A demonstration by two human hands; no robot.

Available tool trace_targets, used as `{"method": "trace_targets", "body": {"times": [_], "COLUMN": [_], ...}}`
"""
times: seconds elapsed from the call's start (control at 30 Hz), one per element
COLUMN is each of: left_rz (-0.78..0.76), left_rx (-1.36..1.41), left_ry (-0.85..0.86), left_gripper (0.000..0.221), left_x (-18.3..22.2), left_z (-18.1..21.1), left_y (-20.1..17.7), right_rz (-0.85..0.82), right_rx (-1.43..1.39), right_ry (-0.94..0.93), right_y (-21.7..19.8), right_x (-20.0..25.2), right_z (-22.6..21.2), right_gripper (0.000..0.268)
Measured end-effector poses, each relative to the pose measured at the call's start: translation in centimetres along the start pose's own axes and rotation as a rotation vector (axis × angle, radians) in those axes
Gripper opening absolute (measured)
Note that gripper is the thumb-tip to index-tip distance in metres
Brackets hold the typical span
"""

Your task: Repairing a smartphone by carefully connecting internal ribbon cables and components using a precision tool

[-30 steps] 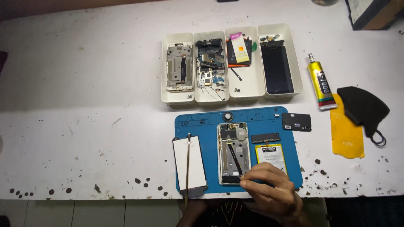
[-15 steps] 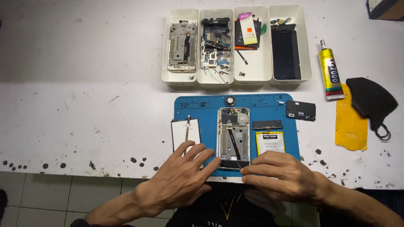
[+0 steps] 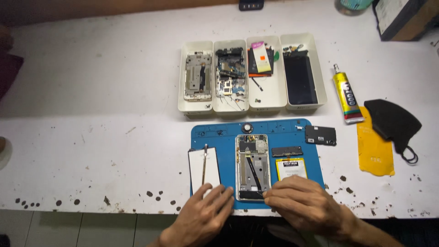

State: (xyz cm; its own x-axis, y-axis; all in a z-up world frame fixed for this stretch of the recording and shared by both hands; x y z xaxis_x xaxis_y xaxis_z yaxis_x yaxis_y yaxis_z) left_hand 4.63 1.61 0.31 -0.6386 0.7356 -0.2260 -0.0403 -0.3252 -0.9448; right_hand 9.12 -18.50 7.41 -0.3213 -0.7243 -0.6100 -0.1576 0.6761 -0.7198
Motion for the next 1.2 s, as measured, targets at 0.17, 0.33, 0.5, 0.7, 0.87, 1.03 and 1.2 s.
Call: {"method": "trace_targets", "body": {"times": [0.17, 0.33, 0.5, 0.7, 0.87, 1.03, 1.2], "left_rz": [0.03, 0.115, 0.094, 0.101, 0.18, 0.2, 0.238], "left_rx": [-0.063, -0.119, -0.044, 0.022, 0.167, 0.238, 0.219], "left_ry": [0.121, 0.088, 0.047, -0.025, -0.254, -0.3, -0.322], "left_gripper": [0.024, 0.03, 0.041, 0.039, 0.042, 0.039, 0.032], "left_x": [1.3, 1.1, 1.3, 0.9, -1.7, -3.8, -4.2], "left_z": [0.9, 0.8, -0.1, -0.3, 0.0, 0.1, 0.2], "left_y": [1.9, 3.5, 4.5, 4.1, 1.4, 1.5, 0.9], "right_rz": [0.163, 0.137, 0.09, 0.152, 0.165, 0.257, 0.269], "right_rx": [0.018, 0.021, 0.014, 0.021, 0.04, 0.001, -0.003], "right_ry": [0.13, 0.121, 0.124, 0.191, 0.28, 0.276, 0.279], "right_y": [1.0, 1.2, 1.4, 1.4, 2.3, 2.2, 1.7], "right_x": [1.2, 1.5, 1.8, 1.6, 2.9, 2.0, 0.9], "right_z": [0.5, 0.9, 1.5, 1.4, 1.7, 1.4, 1.7], "right_gripper": [0.017, 0.024, 0.027, 0.025, 0.03, 0.026, 0.021]}}
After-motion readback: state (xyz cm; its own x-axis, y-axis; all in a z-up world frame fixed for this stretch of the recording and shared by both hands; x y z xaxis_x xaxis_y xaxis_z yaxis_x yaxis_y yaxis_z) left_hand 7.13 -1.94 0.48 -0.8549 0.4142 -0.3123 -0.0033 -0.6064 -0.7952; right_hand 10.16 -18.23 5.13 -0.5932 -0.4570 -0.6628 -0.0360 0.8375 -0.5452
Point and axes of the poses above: each hand's wrist, its own x-axis away from the middle knuckle, its own y-axis out of the palm, z = x × y, the point moved 6 cm from there along -x, towards the middle knuckle, and after that the axes turned 5 degrees about x, right-handed, at the moved point
